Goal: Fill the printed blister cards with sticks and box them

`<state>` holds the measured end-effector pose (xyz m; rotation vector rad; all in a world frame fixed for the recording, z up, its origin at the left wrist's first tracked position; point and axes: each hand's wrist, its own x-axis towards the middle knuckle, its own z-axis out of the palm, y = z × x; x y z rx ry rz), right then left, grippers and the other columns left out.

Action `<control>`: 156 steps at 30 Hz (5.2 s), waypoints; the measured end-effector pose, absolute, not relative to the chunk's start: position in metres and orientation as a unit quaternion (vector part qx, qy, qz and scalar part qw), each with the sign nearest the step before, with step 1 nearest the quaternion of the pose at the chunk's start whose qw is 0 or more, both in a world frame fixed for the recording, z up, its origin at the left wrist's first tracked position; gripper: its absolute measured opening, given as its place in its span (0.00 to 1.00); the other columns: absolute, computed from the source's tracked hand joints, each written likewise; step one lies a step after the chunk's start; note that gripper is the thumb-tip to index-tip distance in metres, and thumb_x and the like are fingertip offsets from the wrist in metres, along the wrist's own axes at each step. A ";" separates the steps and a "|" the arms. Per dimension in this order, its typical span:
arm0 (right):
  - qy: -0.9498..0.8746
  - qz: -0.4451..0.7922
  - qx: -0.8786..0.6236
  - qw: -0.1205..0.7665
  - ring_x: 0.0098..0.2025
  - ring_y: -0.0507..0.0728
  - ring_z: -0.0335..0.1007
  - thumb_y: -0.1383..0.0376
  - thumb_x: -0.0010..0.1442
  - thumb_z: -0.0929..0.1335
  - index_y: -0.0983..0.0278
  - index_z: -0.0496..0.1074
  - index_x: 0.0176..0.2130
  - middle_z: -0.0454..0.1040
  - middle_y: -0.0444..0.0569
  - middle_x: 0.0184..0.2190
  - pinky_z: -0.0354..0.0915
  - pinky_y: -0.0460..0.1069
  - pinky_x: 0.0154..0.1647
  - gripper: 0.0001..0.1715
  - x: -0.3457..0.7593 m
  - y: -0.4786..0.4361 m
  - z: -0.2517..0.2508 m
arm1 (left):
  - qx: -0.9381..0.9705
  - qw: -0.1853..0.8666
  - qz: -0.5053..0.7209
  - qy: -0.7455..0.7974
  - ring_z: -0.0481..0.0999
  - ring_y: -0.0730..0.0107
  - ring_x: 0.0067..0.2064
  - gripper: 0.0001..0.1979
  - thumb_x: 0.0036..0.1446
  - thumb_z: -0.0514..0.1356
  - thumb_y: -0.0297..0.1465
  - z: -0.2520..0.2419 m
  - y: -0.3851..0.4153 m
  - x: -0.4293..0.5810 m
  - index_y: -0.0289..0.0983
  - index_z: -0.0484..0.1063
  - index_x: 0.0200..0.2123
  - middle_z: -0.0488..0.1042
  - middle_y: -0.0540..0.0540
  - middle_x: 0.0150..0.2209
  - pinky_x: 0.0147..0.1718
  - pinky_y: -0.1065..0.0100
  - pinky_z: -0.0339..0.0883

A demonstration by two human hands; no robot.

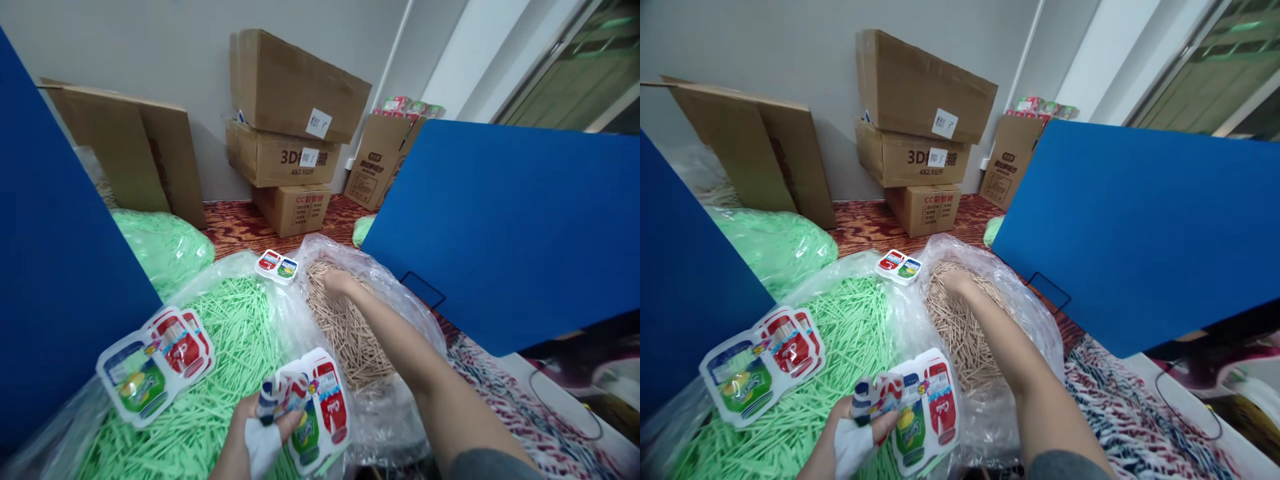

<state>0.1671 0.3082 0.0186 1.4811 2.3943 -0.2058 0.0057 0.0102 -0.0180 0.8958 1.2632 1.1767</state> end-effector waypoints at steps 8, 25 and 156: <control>0.765 -0.362 0.517 -0.128 0.28 0.51 0.69 0.54 0.66 0.54 0.64 0.64 0.34 0.71 0.45 0.27 0.67 0.47 0.33 0.20 0.221 0.264 0.005 | 0.403 0.583 0.501 0.497 0.80 0.51 0.36 0.20 0.43 0.68 0.39 -0.019 0.016 0.003 0.30 0.80 0.36 0.82 0.39 0.33 0.39 0.56 0.74; 0.557 -0.619 0.265 -0.486 0.33 0.52 0.68 0.52 0.63 0.62 0.60 0.62 0.41 0.64 0.40 0.26 0.64 0.51 0.42 0.15 0.147 0.131 0.051 | 0.483 0.417 0.543 0.546 0.77 0.61 0.33 0.08 0.49 0.65 0.32 -0.005 0.028 0.004 0.33 0.78 0.31 0.80 0.44 0.31 0.34 0.65 0.72; 0.681 -0.575 0.177 -0.417 0.37 0.53 0.72 0.57 0.67 0.58 0.60 0.60 0.42 0.71 0.43 0.31 0.67 0.52 0.44 0.10 0.070 0.087 0.088 | 0.579 0.170 0.530 0.595 0.60 0.76 0.24 0.12 0.53 0.62 0.29 -0.002 -0.002 -0.051 0.37 0.61 0.24 0.60 0.55 0.22 0.23 0.74 0.54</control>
